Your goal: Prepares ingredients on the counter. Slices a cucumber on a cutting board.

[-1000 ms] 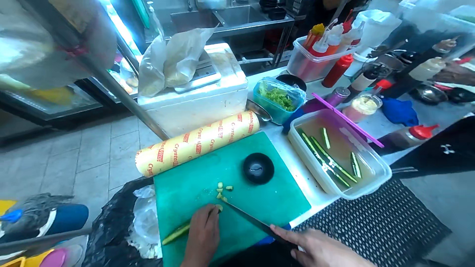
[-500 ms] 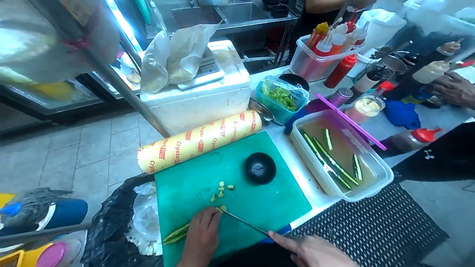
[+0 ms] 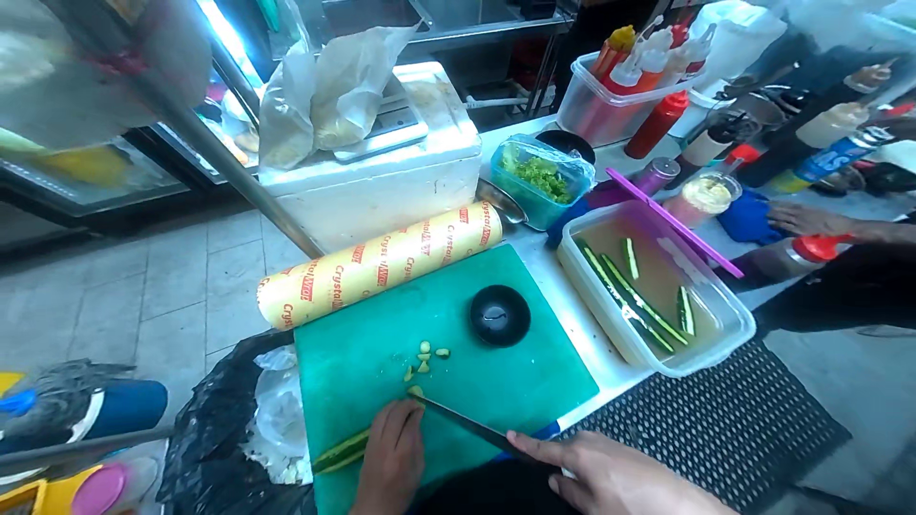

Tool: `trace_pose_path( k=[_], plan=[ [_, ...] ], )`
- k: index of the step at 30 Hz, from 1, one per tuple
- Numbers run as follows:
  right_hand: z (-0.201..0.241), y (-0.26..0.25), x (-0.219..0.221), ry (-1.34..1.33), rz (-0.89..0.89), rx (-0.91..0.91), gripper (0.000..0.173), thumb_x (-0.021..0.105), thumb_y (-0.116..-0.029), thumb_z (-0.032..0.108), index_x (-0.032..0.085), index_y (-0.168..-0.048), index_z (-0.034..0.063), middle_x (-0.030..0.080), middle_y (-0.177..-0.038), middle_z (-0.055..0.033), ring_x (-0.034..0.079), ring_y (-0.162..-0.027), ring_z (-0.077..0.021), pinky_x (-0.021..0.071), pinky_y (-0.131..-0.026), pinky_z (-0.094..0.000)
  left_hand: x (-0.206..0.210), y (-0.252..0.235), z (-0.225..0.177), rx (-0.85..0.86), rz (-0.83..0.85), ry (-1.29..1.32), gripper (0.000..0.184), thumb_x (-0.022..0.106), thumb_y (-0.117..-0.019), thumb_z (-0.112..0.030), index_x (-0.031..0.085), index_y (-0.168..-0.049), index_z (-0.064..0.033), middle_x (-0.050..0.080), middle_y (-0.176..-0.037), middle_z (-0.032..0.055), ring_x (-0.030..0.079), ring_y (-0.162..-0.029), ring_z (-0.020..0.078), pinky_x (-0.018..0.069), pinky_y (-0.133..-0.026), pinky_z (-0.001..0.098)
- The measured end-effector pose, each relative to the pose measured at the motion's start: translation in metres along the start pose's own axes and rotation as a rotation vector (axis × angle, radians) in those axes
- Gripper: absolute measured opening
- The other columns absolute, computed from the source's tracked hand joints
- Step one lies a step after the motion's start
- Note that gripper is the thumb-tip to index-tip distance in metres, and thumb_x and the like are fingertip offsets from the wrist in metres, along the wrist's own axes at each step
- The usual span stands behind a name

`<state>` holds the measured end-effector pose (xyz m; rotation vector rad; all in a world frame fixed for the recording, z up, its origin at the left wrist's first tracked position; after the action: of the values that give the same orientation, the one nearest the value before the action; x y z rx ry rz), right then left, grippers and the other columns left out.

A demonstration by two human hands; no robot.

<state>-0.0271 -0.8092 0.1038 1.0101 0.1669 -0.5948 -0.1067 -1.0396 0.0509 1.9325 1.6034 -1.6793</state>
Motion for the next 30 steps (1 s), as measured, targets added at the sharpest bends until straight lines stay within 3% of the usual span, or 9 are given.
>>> trace_pose_path(
  k=[5,9,12,15,17,22,30],
  plan=[
    [-0.008,-0.005,0.008,-0.01,0.041,0.03,0.063,0.049,-0.1078,0.027,0.023,-0.163,0.0441,0.07,-0.118,-0.0221,0.068,-0.106,-0.0425,0.0517,-0.093,-0.0643,-0.001,0.0,0.0,-0.001,0.011,-0.014,0.019,0.056,-0.0967,-0.012,0.074,-0.102,-0.0081,0.07,-0.111,0.007,0.065,-0.11,0.0233,0.0543,-0.099,0.0355],
    [-0.013,-0.005,0.014,0.075,-0.022,-0.004,0.062,0.047,-0.1076,0.025,0.025,-0.162,0.0436,0.072,-0.111,-0.0207,0.07,-0.1,-0.0421,0.0536,-0.088,-0.0635,-0.004,-0.002,0.009,-0.067,0.122,-0.132,0.029,0.052,-0.0956,-0.013,0.074,-0.114,-0.0093,0.071,-0.117,0.0104,0.068,-0.107,0.0287,0.0571,-0.092,0.0441],
    [-0.011,-0.018,0.006,0.093,-0.09,0.006,0.061,0.046,-0.1079,0.027,0.024,-0.162,0.0464,0.073,-0.104,-0.0186,0.07,-0.095,-0.0412,0.0548,-0.084,-0.0628,0.001,-0.022,0.019,0.009,0.117,-0.103,0.026,0.051,-0.0969,-0.012,0.073,-0.109,-0.0112,0.07,-0.111,0.0086,0.067,-0.103,0.027,0.057,-0.089,0.0436],
    [-0.013,-0.027,-0.002,0.113,-0.127,0.02,0.061,0.045,-0.108,0.028,0.023,-0.162,0.0474,0.073,-0.102,-0.0177,0.07,-0.094,-0.0402,0.0552,-0.084,-0.0614,0.007,-0.038,0.027,-0.014,0.16,-0.081,0.025,0.051,-0.0986,-0.016,0.074,-0.11,-0.0108,0.069,-0.115,0.0086,0.067,-0.107,0.027,0.0568,-0.093,0.0437],
    [-0.016,-0.022,-0.005,0.09,-0.119,0.031,0.061,0.045,-0.1086,0.029,0.023,-0.162,0.0464,0.073,-0.103,-0.0192,0.071,-0.095,-0.041,0.0549,-0.085,-0.0622,0.006,-0.033,0.024,-0.058,0.15,-0.072,0.028,0.053,-0.0997,-0.022,0.074,-0.111,-0.0084,0.069,-0.12,0.0104,0.066,-0.112,0.029,0.0558,-0.096,0.0454],
    [-0.012,-0.001,0.006,-0.023,-0.048,0.043,0.061,0.047,-0.1086,0.03,0.023,-0.162,0.0456,0.072,-0.111,-0.021,0.07,-0.099,-0.0409,0.0536,-0.089,-0.0623,0.0,-0.012,0.011,-0.088,0.039,-0.092,0.024,0.057,-0.0981,-0.019,0.076,-0.106,-0.0077,0.072,-0.11,0.0091,0.067,-0.106,0.0286,0.0551,-0.094,0.0442],
    [0.003,-0.012,-0.004,-0.01,-0.03,0.007,0.063,0.049,-0.1077,0.028,0.023,-0.162,0.0455,0.071,-0.104,-0.0206,0.069,-0.095,-0.0405,0.0539,-0.084,-0.0625,-0.001,-0.01,0.007,-0.06,0.013,-0.101,0.02,0.058,-0.0967,-0.017,0.076,-0.101,-0.0099,0.071,-0.106,0.0075,0.066,-0.103,0.0267,0.0548,-0.093,0.0427]
  ],
)
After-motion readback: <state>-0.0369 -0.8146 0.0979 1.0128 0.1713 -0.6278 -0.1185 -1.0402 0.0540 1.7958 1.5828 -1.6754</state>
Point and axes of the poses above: each hand's wrist, its own y-axis away from the middle knuckle, its own x-axis out of the palm, z = x × y, the point moved 9 cm from there along -y, towards the middle knuckle
